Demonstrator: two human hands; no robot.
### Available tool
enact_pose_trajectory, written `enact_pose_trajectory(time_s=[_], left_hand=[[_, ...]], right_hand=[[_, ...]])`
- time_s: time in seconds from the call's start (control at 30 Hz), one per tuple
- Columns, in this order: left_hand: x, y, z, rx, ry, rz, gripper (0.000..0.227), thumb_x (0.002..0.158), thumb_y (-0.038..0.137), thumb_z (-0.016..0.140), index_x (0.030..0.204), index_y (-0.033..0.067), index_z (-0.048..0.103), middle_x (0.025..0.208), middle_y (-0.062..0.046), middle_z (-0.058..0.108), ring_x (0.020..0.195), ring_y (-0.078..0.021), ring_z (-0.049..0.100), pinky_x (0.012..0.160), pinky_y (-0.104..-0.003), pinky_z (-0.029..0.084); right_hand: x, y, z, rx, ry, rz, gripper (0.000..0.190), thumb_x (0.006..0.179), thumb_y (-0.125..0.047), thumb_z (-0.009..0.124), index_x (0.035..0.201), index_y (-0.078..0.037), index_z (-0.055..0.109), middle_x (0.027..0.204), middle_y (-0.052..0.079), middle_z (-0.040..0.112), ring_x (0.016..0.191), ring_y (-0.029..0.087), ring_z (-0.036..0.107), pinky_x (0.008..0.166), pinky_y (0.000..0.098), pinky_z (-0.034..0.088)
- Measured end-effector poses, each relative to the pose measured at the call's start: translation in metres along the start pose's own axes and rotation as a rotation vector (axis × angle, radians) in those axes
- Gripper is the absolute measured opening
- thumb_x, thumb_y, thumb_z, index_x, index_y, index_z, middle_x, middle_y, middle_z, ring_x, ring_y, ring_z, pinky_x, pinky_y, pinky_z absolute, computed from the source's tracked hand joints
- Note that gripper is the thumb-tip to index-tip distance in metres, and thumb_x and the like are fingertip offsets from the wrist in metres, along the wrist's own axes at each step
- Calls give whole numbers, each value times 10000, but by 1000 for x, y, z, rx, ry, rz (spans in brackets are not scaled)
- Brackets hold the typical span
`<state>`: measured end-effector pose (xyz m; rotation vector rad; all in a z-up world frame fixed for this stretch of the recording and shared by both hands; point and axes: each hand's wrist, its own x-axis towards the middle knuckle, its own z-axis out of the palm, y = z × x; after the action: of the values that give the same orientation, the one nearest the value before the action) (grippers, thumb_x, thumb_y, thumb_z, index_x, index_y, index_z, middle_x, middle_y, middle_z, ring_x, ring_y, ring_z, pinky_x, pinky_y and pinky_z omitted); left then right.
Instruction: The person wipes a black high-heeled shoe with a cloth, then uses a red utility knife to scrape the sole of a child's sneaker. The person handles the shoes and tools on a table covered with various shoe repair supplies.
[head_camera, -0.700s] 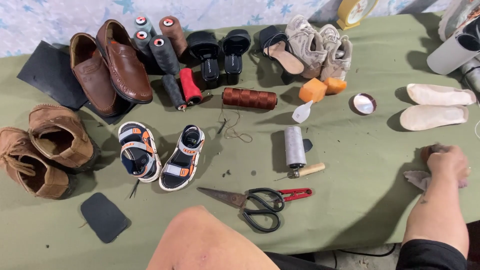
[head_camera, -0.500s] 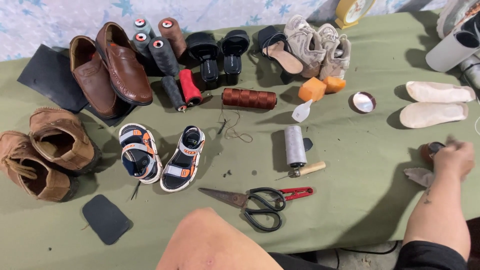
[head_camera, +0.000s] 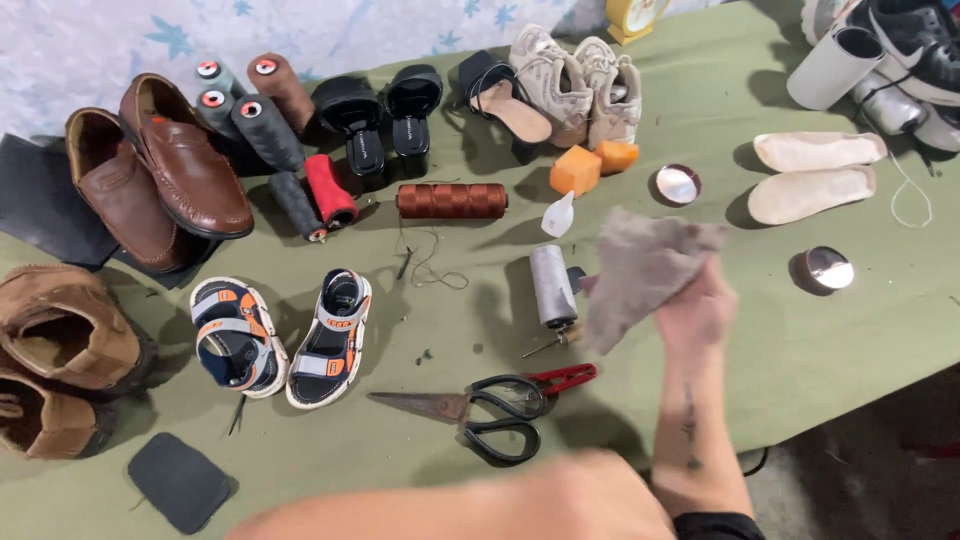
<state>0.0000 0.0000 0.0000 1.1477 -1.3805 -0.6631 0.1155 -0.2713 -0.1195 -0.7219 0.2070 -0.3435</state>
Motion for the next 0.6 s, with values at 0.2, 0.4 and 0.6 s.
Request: enact_pose_trajectory(time_s=[0.2, 0.4, 0.6], left_hand=[[-116, -62, -58, 596, 761, -336, 65, 924, 224, 687, 880, 194, 724, 857, 67, 753, 793, -147, 676, 800, -312, 491], [-210, -133, -146, 760, 1136, -883, 174, 910, 397, 715, 979, 252, 784, 932, -23, 751, 941, -275, 715, 901, -416, 541], [-187, -117, -216, 462, 1359, -865, 262, 872, 420, 748, 987, 186, 783, 664, -20, 681, 758, -208, 703, 811, -356, 538]], right_hand=[[10, 70, 28, -35, 50, 136, 309, 1066, -169, 460, 1323, -72, 602, 1294, 148, 675, 1199, 287, 644, 1067, 410, 504], [21, 162, 11, -183, -56, 185, 167, 1064, -196, 540, 1192, -139, 632, 1189, 103, 736, 1143, 278, 696, 1005, 480, 568], [-36, 220, 13, -975, -368, -137, 39, 972, -121, 662, 966, -105, 698, 696, 22, 587, 696, 134, 540, 679, 348, 499]])
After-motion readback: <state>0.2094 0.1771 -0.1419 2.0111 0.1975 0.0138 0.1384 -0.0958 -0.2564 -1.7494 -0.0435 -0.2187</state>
